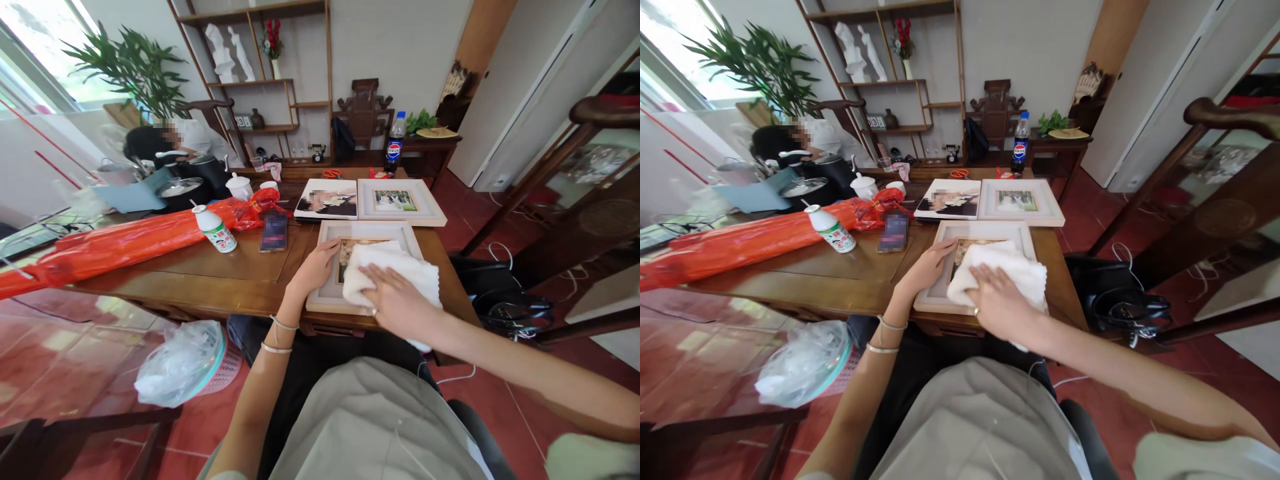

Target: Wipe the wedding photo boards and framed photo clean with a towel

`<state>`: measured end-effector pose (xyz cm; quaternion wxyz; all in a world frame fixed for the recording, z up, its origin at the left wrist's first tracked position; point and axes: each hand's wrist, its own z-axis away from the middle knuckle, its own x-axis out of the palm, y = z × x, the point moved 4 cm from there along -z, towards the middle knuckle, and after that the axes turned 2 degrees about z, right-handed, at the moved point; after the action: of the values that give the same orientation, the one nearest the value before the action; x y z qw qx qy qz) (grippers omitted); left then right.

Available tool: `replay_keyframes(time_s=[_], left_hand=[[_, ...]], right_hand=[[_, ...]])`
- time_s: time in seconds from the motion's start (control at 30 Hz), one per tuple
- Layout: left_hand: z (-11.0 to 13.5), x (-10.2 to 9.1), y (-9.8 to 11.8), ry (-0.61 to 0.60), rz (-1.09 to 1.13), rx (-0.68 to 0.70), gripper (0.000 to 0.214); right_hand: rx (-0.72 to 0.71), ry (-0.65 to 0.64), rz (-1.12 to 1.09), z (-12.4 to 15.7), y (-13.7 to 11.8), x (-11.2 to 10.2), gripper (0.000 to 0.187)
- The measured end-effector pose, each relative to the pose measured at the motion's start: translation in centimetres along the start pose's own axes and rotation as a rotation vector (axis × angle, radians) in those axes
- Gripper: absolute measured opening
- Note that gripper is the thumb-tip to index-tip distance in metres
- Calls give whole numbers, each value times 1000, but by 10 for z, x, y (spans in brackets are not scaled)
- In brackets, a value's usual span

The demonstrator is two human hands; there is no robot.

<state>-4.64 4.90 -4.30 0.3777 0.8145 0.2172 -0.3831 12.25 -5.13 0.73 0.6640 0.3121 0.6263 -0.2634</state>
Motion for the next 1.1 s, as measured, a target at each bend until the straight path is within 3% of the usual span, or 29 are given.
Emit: replay_keyframes(time_s=[0.17, 0.3, 0.47, 0.7, 0.8, 0.9, 1.1], left_hand=[[0, 1, -2, 5, 9, -6, 56], [0, 1, -2, 5, -3, -4, 53], [0, 1, -2, -3, -11, -9, 52], [0, 1, -1, 9, -2, -3, 57], [0, 1, -1, -8, 7, 1, 58], [0, 1, -2, -4, 19, -5, 57], [1, 1, -2, -1, 8, -8, 54]], right_hand=[[176, 66, 169, -45, 71, 7, 43], [185, 127, 212, -73, 100, 5, 41], [57, 74, 144, -72, 79, 0, 35], [-213, -24, -101, 1, -4, -23, 22], [-214, 15, -87, 21, -21, -20, 28], [-140, 24, -55, 20, -7, -5, 37], [114, 129, 179, -7, 78, 3, 45]])
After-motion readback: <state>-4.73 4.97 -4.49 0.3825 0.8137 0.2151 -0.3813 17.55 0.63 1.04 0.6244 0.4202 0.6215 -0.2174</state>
